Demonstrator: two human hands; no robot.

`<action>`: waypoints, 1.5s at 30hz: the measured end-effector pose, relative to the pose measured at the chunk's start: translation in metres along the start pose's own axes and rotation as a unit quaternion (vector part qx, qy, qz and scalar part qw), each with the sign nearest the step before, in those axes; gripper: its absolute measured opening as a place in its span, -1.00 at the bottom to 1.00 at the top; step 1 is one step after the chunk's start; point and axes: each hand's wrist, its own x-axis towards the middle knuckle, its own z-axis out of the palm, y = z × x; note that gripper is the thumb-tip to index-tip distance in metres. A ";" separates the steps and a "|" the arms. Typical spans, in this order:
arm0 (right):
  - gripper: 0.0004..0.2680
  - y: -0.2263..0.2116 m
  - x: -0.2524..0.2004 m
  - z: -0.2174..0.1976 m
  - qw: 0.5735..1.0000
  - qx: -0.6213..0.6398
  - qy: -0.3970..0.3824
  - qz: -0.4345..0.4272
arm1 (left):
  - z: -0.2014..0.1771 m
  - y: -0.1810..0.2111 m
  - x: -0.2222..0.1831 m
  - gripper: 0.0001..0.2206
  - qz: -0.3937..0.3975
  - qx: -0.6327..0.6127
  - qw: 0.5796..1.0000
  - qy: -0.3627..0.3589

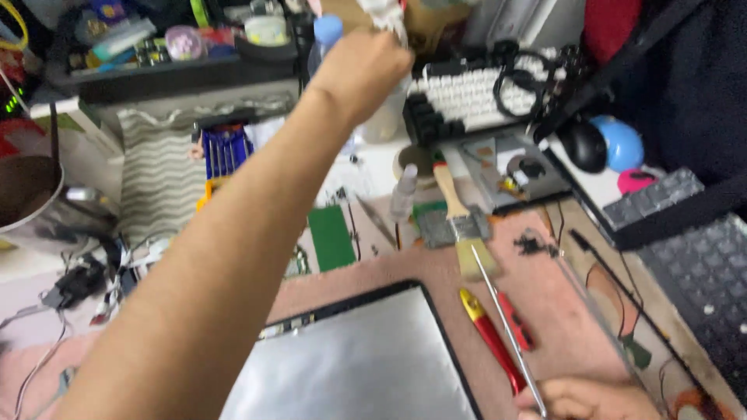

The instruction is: Brushing the inner surface of a laptop lid assembly using a small handheld brush on a repair bench.

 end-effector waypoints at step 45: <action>-0.88 -0.039 -0.078 0.024 0.906 -0.419 0.020 -0.057 | -0.105 0.141 -0.189 -0.84 0.132 -0.451 0.881 -0.049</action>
